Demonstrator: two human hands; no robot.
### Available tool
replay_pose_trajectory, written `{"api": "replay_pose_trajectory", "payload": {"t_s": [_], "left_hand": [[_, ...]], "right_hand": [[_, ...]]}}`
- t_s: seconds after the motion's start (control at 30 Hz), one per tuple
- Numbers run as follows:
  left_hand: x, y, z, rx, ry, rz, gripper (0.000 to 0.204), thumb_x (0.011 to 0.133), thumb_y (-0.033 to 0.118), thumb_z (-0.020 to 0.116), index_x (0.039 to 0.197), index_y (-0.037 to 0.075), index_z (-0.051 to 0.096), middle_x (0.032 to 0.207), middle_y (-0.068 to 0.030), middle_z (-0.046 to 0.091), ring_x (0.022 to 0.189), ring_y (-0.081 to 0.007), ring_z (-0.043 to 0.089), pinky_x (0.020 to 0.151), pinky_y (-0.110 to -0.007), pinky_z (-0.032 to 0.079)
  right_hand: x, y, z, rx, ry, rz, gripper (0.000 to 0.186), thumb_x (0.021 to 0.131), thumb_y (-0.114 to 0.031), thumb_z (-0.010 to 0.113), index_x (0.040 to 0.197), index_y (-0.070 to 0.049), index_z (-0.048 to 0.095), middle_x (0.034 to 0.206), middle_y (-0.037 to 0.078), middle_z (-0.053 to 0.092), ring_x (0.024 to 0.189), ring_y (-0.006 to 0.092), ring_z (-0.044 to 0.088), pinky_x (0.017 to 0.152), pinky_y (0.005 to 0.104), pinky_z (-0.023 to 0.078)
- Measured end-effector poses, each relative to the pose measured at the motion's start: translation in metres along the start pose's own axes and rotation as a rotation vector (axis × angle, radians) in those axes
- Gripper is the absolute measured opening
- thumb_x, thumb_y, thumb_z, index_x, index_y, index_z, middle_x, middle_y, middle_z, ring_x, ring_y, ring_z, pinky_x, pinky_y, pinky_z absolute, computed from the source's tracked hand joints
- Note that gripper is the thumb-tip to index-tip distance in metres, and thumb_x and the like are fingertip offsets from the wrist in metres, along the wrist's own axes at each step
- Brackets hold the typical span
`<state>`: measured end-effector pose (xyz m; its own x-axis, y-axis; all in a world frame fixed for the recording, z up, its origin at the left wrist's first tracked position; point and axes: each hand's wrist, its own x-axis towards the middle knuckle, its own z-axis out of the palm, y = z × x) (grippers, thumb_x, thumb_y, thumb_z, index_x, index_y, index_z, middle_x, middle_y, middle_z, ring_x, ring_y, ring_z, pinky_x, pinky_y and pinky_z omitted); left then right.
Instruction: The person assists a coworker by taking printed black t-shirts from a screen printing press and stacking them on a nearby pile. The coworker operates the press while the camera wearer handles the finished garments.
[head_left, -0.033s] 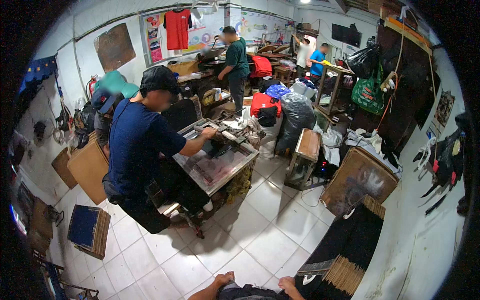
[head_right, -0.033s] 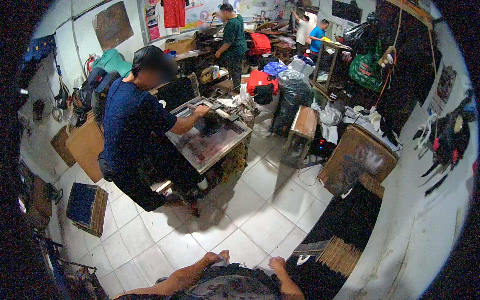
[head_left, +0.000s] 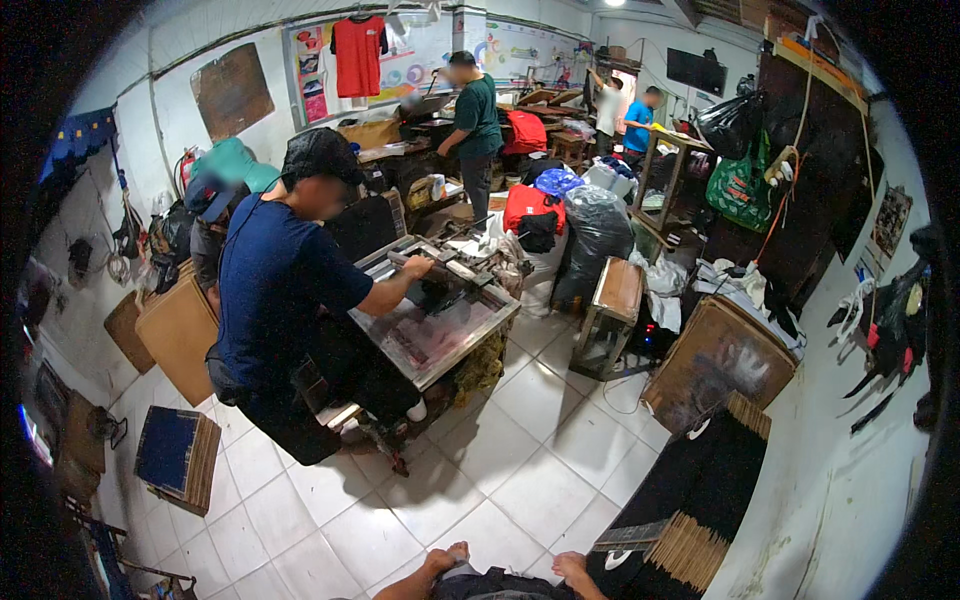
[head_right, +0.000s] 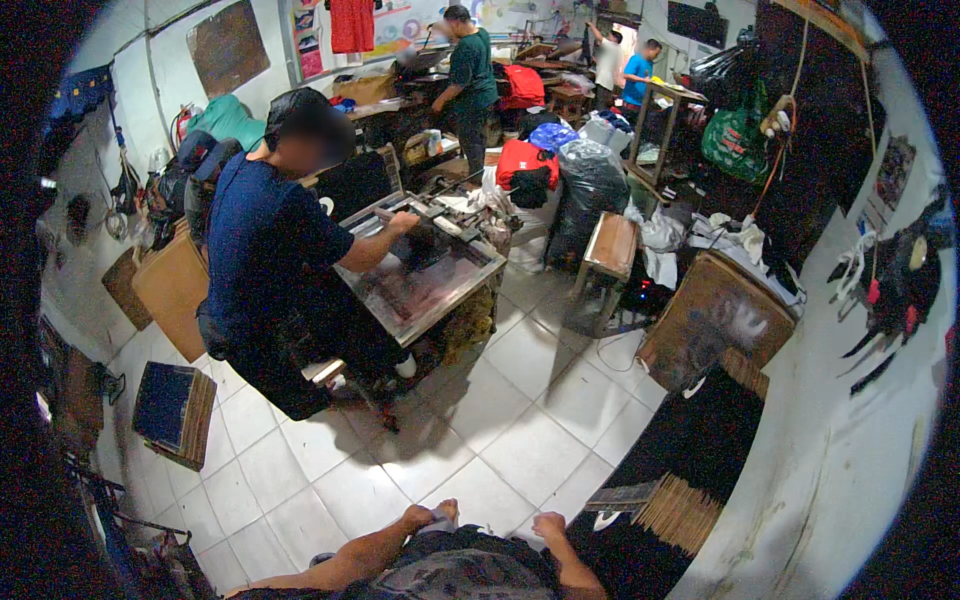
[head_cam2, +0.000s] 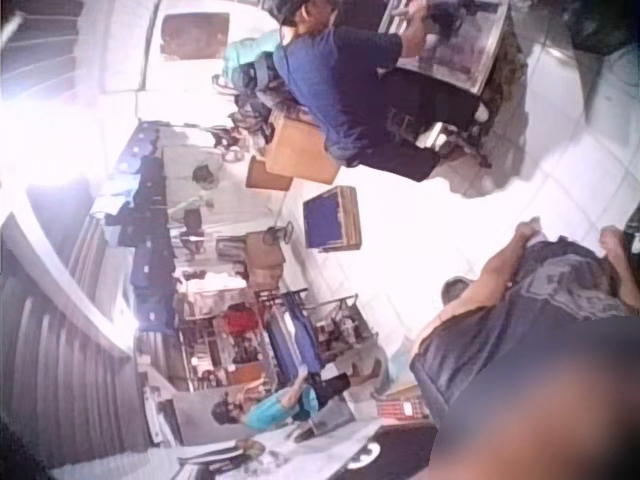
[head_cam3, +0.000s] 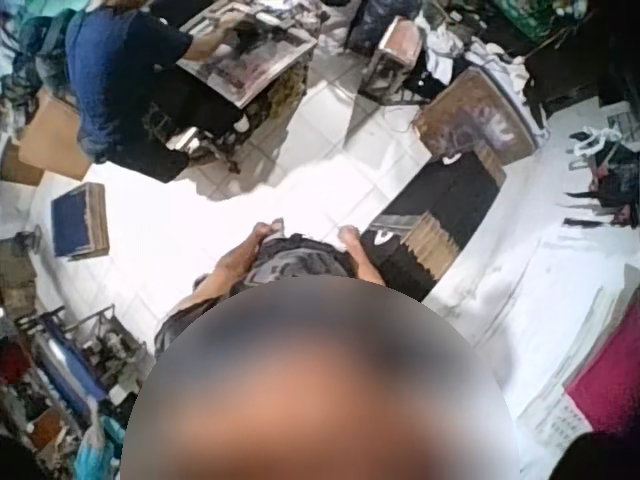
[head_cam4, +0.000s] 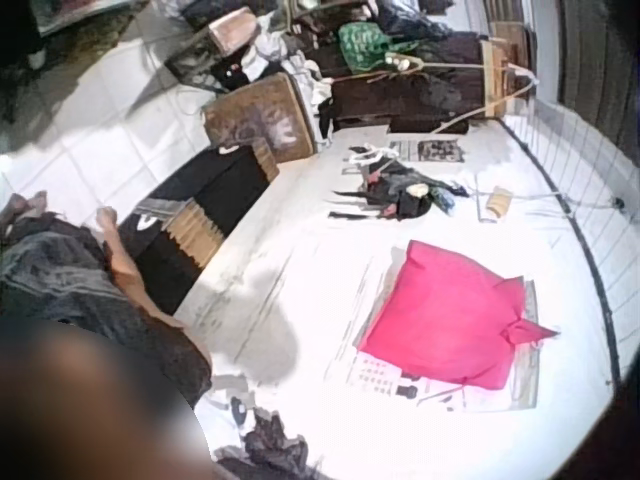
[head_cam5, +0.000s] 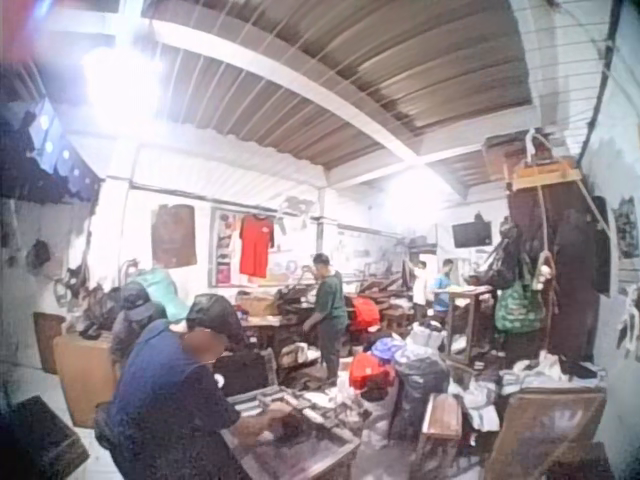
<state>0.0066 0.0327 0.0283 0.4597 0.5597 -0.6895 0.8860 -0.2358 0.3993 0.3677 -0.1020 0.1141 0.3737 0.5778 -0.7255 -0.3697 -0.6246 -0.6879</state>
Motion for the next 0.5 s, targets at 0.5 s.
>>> {"api": "replay_pose_trajectory", "payload": {"t_s": [0.5], "left_hand": [[-0.009, -0.06, 0.044, -0.007, 0.024, -0.032, 0.04, 0.073, 0.042, 0.045, 0.08, 0.009, 0.068, 0.083, -0.0148, 0.065, 0.081, -0.0293, 0.063, 0.072, -0.037, 0.048]], "right_hand": [[0.043, 0.076, -0.052, -0.951, -0.041, 0.153, 0.021, 0.075, -0.023, 0.06, 0.068, -0.006, 0.067, 0.061, 0.006, 0.062, 0.052, 0.0148, 0.058, 0.054, 0.0302, 0.047]]}}
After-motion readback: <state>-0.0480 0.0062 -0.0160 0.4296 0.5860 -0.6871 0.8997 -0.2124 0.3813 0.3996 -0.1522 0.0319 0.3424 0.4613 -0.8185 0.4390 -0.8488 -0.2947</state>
